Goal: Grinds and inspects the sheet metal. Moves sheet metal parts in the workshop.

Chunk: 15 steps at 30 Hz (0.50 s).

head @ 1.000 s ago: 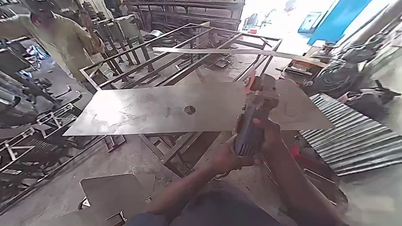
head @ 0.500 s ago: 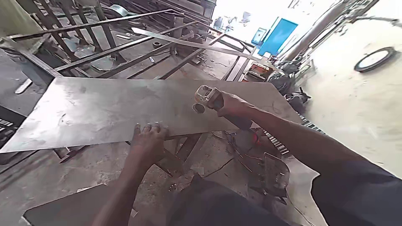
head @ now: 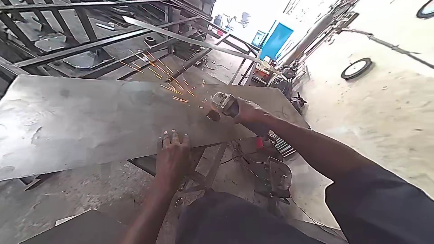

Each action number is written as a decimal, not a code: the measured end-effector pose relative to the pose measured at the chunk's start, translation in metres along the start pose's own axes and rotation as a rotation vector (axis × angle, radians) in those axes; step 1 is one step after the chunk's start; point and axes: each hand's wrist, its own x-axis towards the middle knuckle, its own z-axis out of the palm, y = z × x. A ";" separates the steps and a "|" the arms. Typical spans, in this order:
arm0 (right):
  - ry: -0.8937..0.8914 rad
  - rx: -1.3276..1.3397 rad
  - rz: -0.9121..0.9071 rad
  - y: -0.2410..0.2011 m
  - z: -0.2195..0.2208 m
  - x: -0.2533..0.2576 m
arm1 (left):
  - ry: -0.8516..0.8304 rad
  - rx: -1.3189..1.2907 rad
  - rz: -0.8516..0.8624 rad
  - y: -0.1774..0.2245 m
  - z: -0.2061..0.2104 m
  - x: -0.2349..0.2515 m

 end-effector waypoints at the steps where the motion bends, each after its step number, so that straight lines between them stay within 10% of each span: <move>1: 0.003 0.013 0.028 0.003 0.000 0.000 | 0.013 0.001 0.004 0.000 0.001 -0.001; 15: -0.042 0.112 0.097 0.019 0.012 -0.026 | 0.048 -0.018 0.015 0.000 0.003 -0.003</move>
